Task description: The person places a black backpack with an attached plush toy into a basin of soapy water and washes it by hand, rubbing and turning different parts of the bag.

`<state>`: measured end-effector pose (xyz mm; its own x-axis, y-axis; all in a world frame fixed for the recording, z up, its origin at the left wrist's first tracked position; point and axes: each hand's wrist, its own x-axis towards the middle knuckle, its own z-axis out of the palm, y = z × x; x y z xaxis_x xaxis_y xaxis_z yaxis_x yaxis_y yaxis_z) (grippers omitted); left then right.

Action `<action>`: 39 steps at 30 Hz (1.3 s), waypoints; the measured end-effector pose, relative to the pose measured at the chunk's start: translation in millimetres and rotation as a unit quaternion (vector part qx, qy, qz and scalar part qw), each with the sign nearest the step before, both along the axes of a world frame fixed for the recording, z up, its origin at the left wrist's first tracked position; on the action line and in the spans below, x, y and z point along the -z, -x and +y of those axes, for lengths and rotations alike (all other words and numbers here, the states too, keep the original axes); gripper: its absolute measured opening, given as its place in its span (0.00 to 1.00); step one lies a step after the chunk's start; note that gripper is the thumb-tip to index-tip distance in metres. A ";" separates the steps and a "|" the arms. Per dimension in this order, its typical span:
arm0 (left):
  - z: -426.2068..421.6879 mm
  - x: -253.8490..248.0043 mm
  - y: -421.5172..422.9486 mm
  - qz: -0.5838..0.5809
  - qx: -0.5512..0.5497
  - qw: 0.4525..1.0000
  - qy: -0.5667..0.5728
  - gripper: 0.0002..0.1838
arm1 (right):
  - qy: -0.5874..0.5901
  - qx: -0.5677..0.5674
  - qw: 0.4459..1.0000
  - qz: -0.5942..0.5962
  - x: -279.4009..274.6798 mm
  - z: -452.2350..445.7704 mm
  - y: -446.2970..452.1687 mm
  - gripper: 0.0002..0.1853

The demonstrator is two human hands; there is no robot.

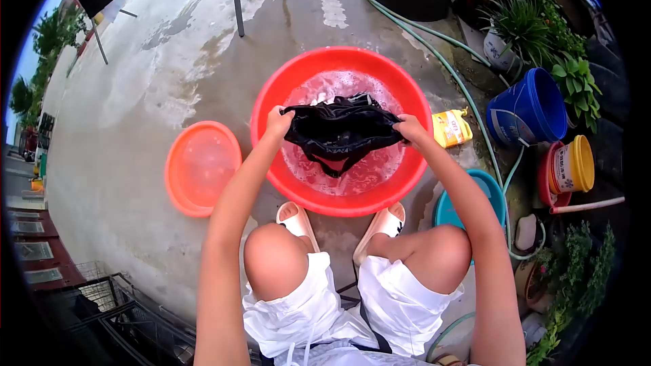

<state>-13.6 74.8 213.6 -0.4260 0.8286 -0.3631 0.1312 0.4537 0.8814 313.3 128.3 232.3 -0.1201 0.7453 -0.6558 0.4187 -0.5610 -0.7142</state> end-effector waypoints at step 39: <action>-43.9 -155.5 -28.7 -0.224 -0.088 0.952 -0.191 0.02 | -0.096 0.344 0.889 0.285 -152.5 -29.1 -2.4 0.01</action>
<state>15.1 30.9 369.1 -0.4436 0.8669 -0.2273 -0.3444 0.0693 0.9363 315.7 99.2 384.8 0.1361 0.8620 -0.4883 -0.4376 -0.3898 -0.8102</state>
